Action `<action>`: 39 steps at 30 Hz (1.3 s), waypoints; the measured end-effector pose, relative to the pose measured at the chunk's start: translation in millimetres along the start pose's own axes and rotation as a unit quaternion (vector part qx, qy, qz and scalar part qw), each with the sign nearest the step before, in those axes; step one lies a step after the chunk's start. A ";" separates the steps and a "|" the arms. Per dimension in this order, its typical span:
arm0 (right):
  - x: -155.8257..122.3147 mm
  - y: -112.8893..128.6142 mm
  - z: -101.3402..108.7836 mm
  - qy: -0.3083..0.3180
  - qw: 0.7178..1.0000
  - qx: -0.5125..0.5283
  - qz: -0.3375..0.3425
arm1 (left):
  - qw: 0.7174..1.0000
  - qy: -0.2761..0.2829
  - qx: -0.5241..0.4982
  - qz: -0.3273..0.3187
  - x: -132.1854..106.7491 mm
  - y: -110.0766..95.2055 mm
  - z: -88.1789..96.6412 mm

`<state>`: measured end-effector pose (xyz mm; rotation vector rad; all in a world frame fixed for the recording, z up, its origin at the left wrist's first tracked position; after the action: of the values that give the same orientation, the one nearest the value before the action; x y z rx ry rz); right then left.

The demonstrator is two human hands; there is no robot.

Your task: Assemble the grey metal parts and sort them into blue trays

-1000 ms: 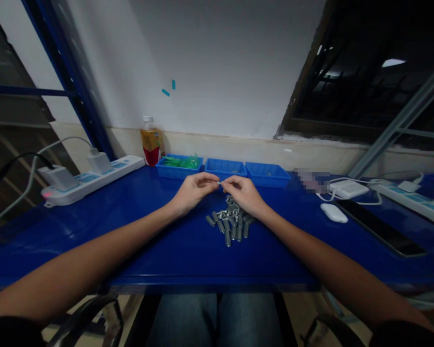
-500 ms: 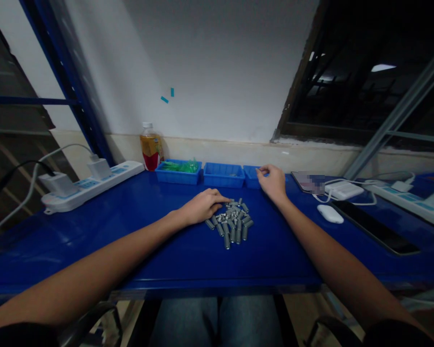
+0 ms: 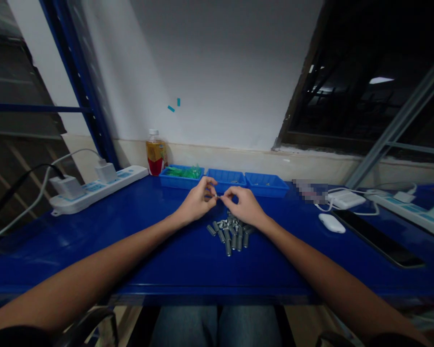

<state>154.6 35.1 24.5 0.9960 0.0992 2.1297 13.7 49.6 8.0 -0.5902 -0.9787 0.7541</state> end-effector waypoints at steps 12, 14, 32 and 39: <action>-4.0 1.5 -14.0 0.026 0.995 0.078 -0.049 | 0.989 -0.010 0.128 -0.074 -10.4 -13.6 -8.0; -3.4 -0.6 -12.5 0.007 0.996 0.071 -0.047 | 0.997 -0.016 0.065 -0.029 -7.5 -8.3 -5.8; -4.5 -19.6 -14.5 -0.020 0.989 0.098 -0.109 | 0.946 0.007 -0.228 0.230 -5.4 26.4 -10.5; -4.4 -16.2 -16.7 0.015 0.984 0.125 -0.128 | 0.962 0.018 -0.193 0.190 -5.1 23.0 -13.9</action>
<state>154.9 47.4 4.3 1.0333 0.4941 1.9265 17.5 58.2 -17.7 -1.1521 -0.9982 0.8930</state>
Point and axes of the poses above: each hand's wrist, its own x-axis towards the middle knuckle, its own z-axis out of the back of the hand, y = z × x, the point moved 5 cm from there along x, towards the middle knuckle, and after that the axes turned 4 degrees about z, right-handed, at the moved point
